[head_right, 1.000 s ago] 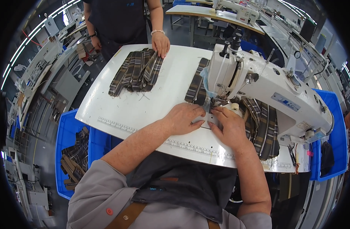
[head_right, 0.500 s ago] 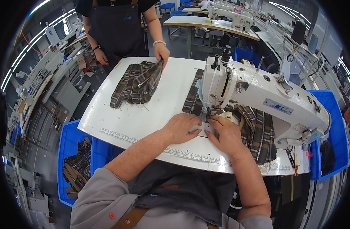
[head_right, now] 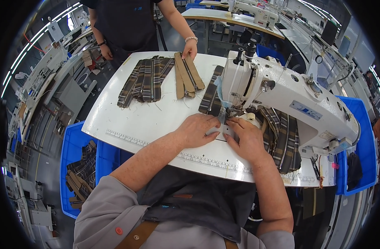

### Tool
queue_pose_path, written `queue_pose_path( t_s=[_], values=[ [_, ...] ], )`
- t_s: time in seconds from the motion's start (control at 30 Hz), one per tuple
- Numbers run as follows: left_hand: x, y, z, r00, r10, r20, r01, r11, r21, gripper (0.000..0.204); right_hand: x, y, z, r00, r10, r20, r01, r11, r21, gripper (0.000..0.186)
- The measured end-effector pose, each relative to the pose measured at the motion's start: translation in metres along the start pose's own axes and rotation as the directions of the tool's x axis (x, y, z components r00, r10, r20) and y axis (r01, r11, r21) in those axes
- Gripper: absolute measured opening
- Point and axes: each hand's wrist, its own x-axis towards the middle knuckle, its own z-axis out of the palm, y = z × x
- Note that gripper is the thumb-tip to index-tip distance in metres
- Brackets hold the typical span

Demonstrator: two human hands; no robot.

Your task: The recorder uses an industrial sewing machine to stitch together patterned fabric straps.

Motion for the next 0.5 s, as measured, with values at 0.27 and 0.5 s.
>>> queue_pose_path(
  t_s=[0.27, 0.5],
  values=[
    [-0.0035, 0.0016, 0.0026, 1.0, 0.005, -0.005, -0.005, 1.0, -0.002, 0.023, -0.0007, 0.0033, 0.0029, 1.0, 0.005, 0.008, -0.005, 1.0, 0.004, 0.038],
    [-0.0035, 0.0007, 0.0032, 1.0, 0.006, -0.008, -0.006, 1.0, -0.009, 0.023, -0.0004, 0.0027, 0.0033, 1.0, 0.003, 0.01, -0.003, 1.0, 0.006, 0.038]
  ],
)
